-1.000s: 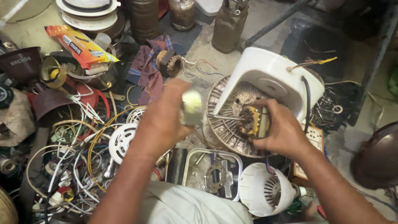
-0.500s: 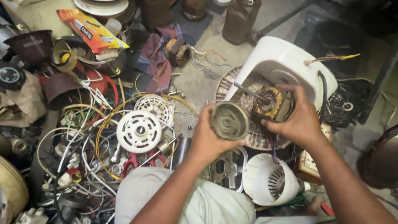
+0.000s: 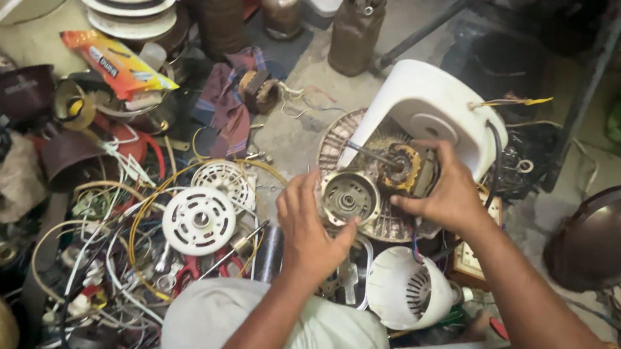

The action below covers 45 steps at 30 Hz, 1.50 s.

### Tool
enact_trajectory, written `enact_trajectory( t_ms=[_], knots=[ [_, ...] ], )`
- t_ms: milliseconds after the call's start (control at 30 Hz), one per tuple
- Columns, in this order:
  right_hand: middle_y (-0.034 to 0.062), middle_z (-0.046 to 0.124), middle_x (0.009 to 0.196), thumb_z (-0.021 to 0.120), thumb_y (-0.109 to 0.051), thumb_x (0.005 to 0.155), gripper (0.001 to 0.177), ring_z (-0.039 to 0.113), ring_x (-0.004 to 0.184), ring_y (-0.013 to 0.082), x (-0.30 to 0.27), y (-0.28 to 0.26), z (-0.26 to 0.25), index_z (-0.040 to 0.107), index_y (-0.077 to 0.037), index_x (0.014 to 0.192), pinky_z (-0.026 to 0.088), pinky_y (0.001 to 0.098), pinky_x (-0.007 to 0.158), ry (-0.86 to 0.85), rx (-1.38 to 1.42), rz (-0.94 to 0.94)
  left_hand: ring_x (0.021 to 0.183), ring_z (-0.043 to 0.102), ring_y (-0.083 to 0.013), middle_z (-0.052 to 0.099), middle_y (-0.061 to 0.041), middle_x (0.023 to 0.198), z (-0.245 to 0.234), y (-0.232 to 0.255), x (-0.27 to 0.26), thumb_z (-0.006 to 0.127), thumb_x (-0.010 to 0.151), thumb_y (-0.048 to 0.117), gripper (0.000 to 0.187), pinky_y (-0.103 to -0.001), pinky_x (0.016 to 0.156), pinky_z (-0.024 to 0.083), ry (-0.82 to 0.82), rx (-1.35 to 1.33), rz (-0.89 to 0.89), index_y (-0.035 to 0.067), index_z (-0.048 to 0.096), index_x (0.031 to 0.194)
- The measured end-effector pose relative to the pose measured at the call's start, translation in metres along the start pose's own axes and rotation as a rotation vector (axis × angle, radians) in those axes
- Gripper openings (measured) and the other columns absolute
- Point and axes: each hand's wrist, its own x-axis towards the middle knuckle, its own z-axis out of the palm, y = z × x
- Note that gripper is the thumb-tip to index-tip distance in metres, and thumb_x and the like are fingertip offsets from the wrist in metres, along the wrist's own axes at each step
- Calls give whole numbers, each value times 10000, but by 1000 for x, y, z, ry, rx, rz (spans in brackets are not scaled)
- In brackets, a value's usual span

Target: The person disassembles a small electric motor, removes the rotor, applies lubricant, and reassembles the motor using a screwdriver and pliers. The person works on the motor components on the floor in a cluttered workshop.

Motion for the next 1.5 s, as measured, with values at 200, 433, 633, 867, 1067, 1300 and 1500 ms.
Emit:
enact_trajectory(
  t_ms=[200,433,633,867,1067,1300,1500],
  knots=[
    [143,692,1209,980,-196,525,954,681,1134,239,-2,-3,-5,487,-57,1331,533,357,984,-4,-9,-53,1071,704,-223,712,-139,1187,40,41,21,694,947,145,440,-334,918,554,-9,-595,-114,1,573,1345],
    [143,687,1228,994,-261,513,968,677,1158,251,-4,1,-9,494,-73,1321,524,369,995,-33,-42,-64,879,734,-140,781,-76,939,62,50,42,605,1017,128,183,-285,795,576,131,-686,-209,-9,719,1061],
    [160,686,1233,988,-291,508,973,663,1179,287,-1,4,-8,493,-93,1323,501,389,1020,-34,-98,9,853,711,-119,749,-71,952,30,29,74,580,1066,170,156,-278,786,582,321,-937,-200,38,663,1066],
    [219,635,1236,988,-329,522,1001,619,1184,379,8,-12,0,486,-84,1352,483,444,1018,-166,-258,7,801,681,-169,737,-111,1028,-10,10,69,550,1060,212,200,-324,742,571,308,-1292,-479,49,603,1162],
    [232,599,1324,969,-344,521,1037,547,1266,406,10,-18,3,474,-62,1387,429,469,1077,-182,-344,-116,840,709,-220,713,-142,1045,-27,6,59,537,1047,219,213,-395,793,620,295,-1420,-552,43,583,1158],
    [261,457,1497,899,-496,640,1112,434,1400,404,8,-9,0,389,-17,1504,354,472,1142,-145,-295,-147,841,694,-204,703,-118,1045,-37,-9,58,568,1053,238,242,-379,763,600,304,-1449,-521,31,608,1171],
    [243,575,1427,777,-387,868,747,565,1317,362,5,-17,-1,514,-31,1471,447,447,1076,-4,-272,-125,813,666,-177,696,-81,1001,-109,-69,99,574,1048,345,264,-359,713,565,544,-1453,-337,108,593,1163]
  ],
)
